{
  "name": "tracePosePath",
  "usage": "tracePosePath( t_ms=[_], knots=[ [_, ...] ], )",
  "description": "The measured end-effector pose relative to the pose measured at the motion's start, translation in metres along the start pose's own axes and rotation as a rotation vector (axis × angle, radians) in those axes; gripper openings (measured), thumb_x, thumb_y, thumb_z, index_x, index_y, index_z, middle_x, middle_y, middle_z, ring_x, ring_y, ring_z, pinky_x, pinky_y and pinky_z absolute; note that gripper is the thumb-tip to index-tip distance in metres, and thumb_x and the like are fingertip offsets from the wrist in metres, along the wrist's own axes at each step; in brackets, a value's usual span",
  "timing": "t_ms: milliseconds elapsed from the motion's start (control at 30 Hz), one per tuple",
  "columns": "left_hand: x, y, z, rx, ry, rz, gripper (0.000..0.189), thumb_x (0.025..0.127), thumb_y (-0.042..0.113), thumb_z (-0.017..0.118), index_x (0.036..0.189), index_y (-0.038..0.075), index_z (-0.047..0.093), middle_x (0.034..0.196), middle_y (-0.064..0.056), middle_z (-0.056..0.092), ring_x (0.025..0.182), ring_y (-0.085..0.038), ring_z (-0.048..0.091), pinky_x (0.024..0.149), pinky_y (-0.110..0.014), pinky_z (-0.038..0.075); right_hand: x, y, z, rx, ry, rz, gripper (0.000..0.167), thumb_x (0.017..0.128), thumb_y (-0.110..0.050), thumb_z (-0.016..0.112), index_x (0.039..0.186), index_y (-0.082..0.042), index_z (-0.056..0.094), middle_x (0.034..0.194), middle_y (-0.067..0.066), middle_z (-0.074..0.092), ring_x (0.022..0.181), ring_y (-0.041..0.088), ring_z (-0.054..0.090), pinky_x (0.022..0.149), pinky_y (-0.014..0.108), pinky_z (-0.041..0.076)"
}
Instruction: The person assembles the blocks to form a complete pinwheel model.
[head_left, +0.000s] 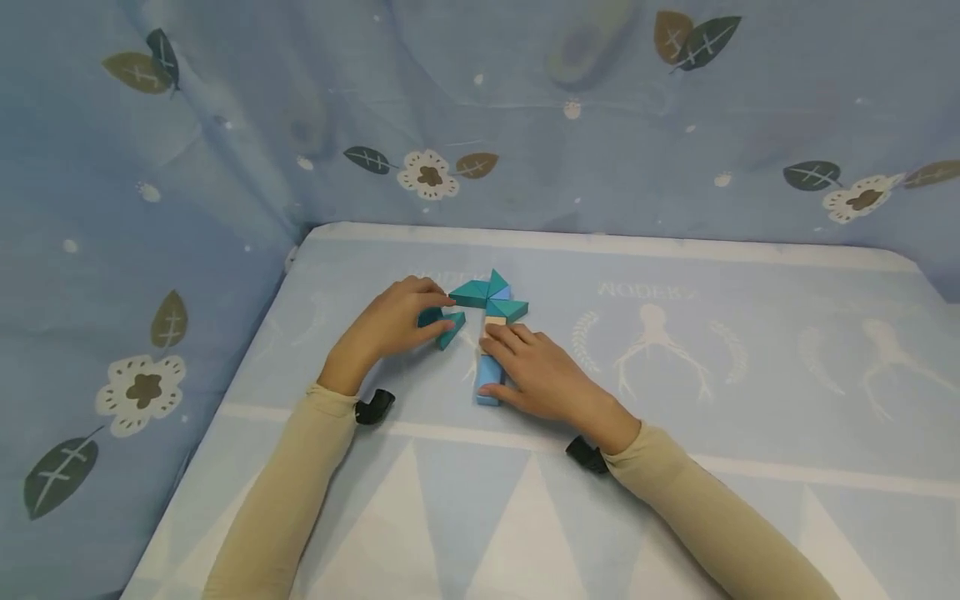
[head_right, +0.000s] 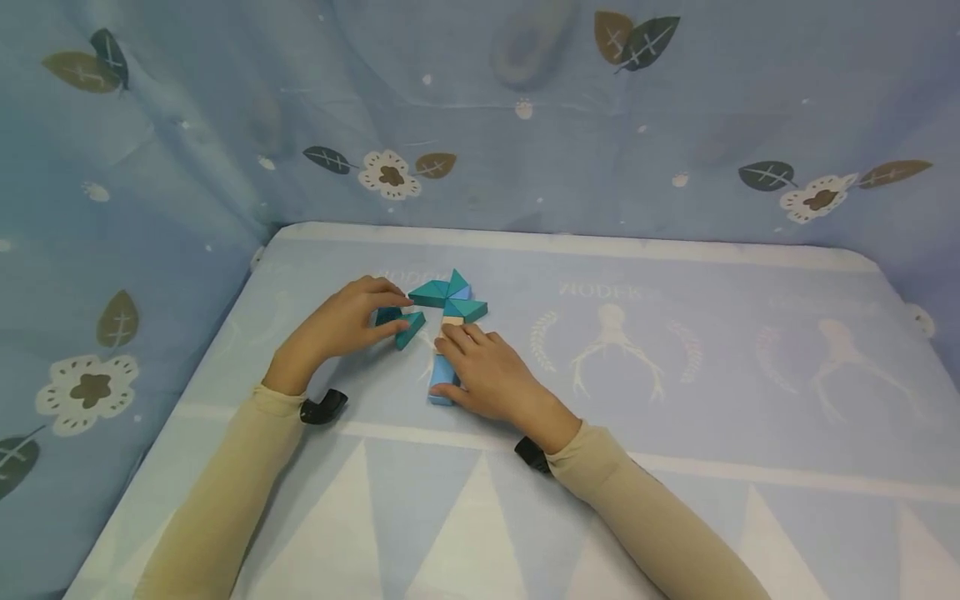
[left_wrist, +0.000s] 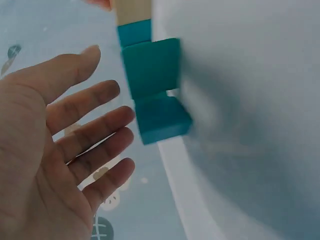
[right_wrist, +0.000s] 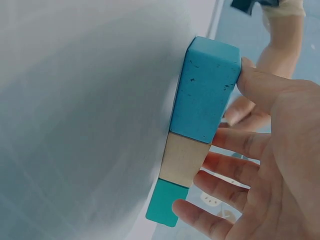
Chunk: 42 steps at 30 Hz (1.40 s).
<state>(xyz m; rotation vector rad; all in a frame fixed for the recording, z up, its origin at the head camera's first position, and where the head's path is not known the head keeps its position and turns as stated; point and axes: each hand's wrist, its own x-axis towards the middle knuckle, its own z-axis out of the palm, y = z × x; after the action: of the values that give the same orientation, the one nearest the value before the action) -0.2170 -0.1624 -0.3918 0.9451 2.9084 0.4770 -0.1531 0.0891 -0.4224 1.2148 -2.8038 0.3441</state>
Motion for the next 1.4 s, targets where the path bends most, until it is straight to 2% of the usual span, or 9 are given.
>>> tracePosePath(
  t_ms=[133, 200, 400, 667, 1033, 1233, 1400],
  knots=[
    [-0.018, -0.006, 0.002, 0.003, 0.022, -0.011, 0.042, 0.089, 0.035, 0.073, 0.123, 0.011, 0.069, 0.128, -0.014, 0.061, 0.120, -0.033, 0.055, 0.103, -0.052, 0.043, 0.004, -0.003, 0.000, -0.006, -0.012, -0.015, 0.062, 0.094, -0.052, 0.058, 0.138, -0.009, 0.052, 0.150, 0.011, 0.043, 0.134, 0.029, 0.044, 0.098, 0.047, 0.049],
    [-0.021, -0.009, 0.003, -0.001, 0.025, -0.022, 0.043, 0.088, 0.036, 0.073, 0.124, 0.013, 0.069, 0.131, -0.013, 0.059, 0.122, -0.033, 0.053, 0.104, -0.053, 0.043, 0.005, -0.003, -0.001, -0.010, -0.020, -0.009, 0.063, 0.094, -0.053, 0.058, 0.139, -0.009, 0.052, 0.150, 0.011, 0.042, 0.134, 0.029, 0.044, 0.098, 0.047, 0.048],
    [-0.014, -0.010, 0.004, 0.001, -0.017, 0.000, 0.045, 0.087, 0.039, 0.073, 0.126, 0.016, 0.069, 0.134, -0.013, 0.057, 0.124, -0.033, 0.052, 0.106, -0.053, 0.042, 0.001, -0.002, -0.001, -0.010, -0.029, 0.027, 0.065, 0.094, -0.053, 0.058, 0.140, -0.009, 0.050, 0.151, 0.011, 0.041, 0.135, 0.029, 0.043, 0.100, 0.047, 0.047],
    [-0.009, -0.010, 0.003, 0.005, -0.049, 0.000, 0.043, 0.085, 0.039, 0.075, 0.121, 0.017, 0.072, 0.135, -0.013, 0.057, 0.124, -0.033, 0.052, 0.106, -0.052, 0.041, -0.001, 0.000, 0.000, 0.004, -0.015, 0.022, 0.065, 0.093, -0.054, 0.058, 0.140, -0.009, 0.051, 0.151, 0.011, 0.041, 0.134, 0.029, 0.044, 0.099, 0.047, 0.048],
    [-0.012, -0.004, -0.004, 0.026, -0.078, 0.019, 0.043, 0.082, 0.037, 0.079, 0.119, 0.015, 0.073, 0.135, -0.016, 0.057, 0.123, -0.035, 0.053, 0.102, -0.056, 0.043, 0.001, -0.001, 0.000, 0.004, -0.008, 0.012, 0.063, 0.094, -0.054, 0.058, 0.139, -0.010, 0.052, 0.150, 0.010, 0.042, 0.134, 0.027, 0.044, 0.097, 0.046, 0.049],
    [-0.015, -0.001, -0.010, -0.005, -0.140, -0.014, 0.044, 0.080, 0.039, 0.080, 0.118, 0.018, 0.073, 0.143, -0.014, 0.052, 0.129, -0.035, 0.050, 0.106, -0.057, 0.040, 0.001, -0.001, 0.000, 0.001, -0.017, 0.016, 0.064, 0.094, -0.054, 0.058, 0.140, -0.009, 0.052, 0.151, 0.010, 0.042, 0.134, 0.028, 0.044, 0.098, 0.046, 0.049],
    [-0.015, 0.003, -0.013, 0.001, -0.169, -0.022, 0.043, 0.078, 0.038, 0.082, 0.116, 0.018, 0.074, 0.142, -0.013, 0.053, 0.128, -0.033, 0.050, 0.105, -0.056, 0.041, 0.000, -0.001, 0.000, 0.004, -0.023, 0.022, 0.065, 0.094, -0.054, 0.057, 0.140, -0.009, 0.051, 0.151, 0.011, 0.042, 0.134, 0.029, 0.044, 0.100, 0.047, 0.048]
  ],
)
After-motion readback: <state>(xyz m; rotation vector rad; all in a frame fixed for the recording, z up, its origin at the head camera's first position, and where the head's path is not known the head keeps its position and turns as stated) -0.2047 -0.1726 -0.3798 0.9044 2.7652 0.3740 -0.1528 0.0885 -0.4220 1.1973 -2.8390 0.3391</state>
